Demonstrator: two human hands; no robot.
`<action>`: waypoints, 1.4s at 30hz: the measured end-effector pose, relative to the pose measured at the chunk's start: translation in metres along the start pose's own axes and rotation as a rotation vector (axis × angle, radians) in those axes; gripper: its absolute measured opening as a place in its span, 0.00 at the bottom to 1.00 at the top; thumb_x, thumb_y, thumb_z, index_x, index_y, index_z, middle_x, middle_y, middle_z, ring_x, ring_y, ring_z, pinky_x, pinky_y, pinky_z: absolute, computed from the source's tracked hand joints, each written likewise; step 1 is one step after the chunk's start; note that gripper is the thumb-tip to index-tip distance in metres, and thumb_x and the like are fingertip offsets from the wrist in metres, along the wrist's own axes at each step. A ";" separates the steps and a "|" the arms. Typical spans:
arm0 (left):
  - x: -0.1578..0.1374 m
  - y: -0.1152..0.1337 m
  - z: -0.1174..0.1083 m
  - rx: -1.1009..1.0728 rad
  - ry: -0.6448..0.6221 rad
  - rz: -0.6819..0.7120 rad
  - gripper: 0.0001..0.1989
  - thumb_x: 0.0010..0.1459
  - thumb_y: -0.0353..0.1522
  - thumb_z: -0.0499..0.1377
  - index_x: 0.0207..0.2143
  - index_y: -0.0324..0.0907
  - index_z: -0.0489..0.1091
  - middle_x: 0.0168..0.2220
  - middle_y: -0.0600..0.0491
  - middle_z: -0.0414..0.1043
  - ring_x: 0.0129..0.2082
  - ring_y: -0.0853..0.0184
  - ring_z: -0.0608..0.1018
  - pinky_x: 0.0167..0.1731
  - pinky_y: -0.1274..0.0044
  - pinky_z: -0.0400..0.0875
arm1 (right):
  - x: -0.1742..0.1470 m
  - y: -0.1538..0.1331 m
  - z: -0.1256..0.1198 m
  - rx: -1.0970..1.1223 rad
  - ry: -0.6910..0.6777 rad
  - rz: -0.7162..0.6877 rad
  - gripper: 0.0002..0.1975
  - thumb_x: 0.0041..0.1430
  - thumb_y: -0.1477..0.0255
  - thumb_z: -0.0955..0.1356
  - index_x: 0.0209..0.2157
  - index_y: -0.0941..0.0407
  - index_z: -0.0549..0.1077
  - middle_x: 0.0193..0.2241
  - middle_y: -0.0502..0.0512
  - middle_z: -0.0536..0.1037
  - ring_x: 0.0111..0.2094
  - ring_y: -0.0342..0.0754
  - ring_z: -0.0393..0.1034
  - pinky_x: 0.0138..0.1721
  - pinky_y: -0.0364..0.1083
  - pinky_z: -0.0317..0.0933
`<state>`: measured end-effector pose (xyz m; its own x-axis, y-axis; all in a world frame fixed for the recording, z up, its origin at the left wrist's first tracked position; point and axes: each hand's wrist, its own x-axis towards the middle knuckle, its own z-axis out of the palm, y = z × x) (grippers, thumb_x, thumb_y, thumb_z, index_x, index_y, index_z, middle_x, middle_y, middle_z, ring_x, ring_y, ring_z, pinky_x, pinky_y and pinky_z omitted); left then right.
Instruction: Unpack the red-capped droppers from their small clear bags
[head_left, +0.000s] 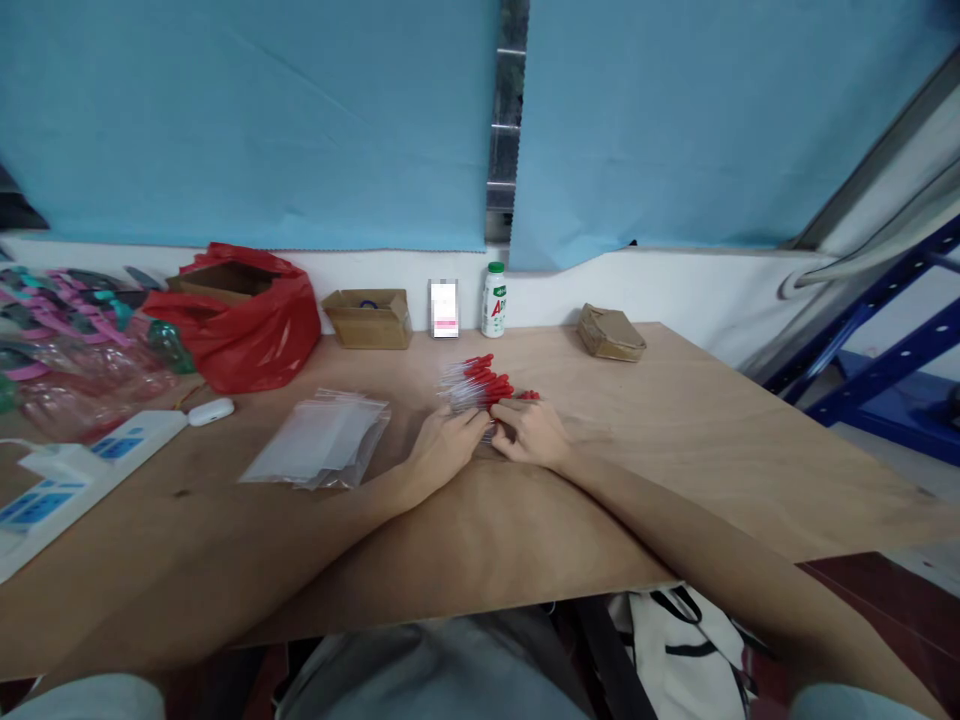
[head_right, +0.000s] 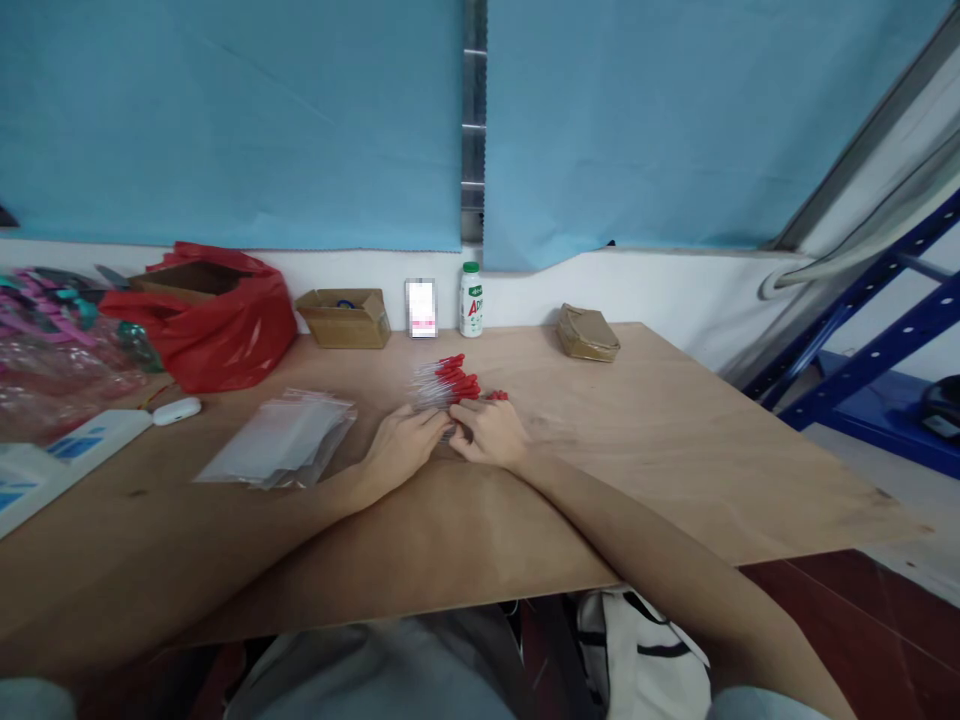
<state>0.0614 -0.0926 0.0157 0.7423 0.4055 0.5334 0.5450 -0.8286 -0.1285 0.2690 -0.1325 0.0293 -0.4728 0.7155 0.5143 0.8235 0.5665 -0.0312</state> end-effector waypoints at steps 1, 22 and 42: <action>0.000 -0.001 0.001 0.001 0.003 0.016 0.12 0.75 0.30 0.52 0.41 0.41 0.74 0.35 0.52 0.77 0.33 0.63 0.77 0.37 0.68 0.65 | 0.000 0.000 0.001 0.009 0.000 0.003 0.03 0.60 0.74 0.65 0.32 0.54 0.69 0.30 0.52 0.76 0.31 0.47 0.67 0.32 0.47 0.47; 0.001 -0.003 -0.007 -0.006 0.040 0.006 0.15 0.76 0.33 0.50 0.39 0.42 0.74 0.35 0.52 0.77 0.34 0.64 0.77 0.38 0.68 0.64 | -0.002 0.012 -0.002 0.116 -0.005 -0.100 0.05 0.66 0.73 0.63 0.39 0.54 0.71 0.35 0.55 0.78 0.35 0.49 0.70 0.39 0.47 0.57; -0.002 -0.001 -0.005 -0.006 0.010 -0.030 0.14 0.75 0.29 0.48 0.44 0.41 0.73 0.39 0.49 0.77 0.36 0.62 0.77 0.39 0.68 0.67 | -0.001 0.011 -0.004 0.013 0.034 -0.054 0.07 0.71 0.68 0.64 0.43 0.54 0.72 0.38 0.55 0.81 0.36 0.49 0.73 0.38 0.47 0.55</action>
<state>0.0571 -0.0941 0.0192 0.7220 0.4260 0.5452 0.5643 -0.8186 -0.1076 0.2796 -0.1286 0.0318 -0.5052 0.6698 0.5441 0.7929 0.6092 -0.0137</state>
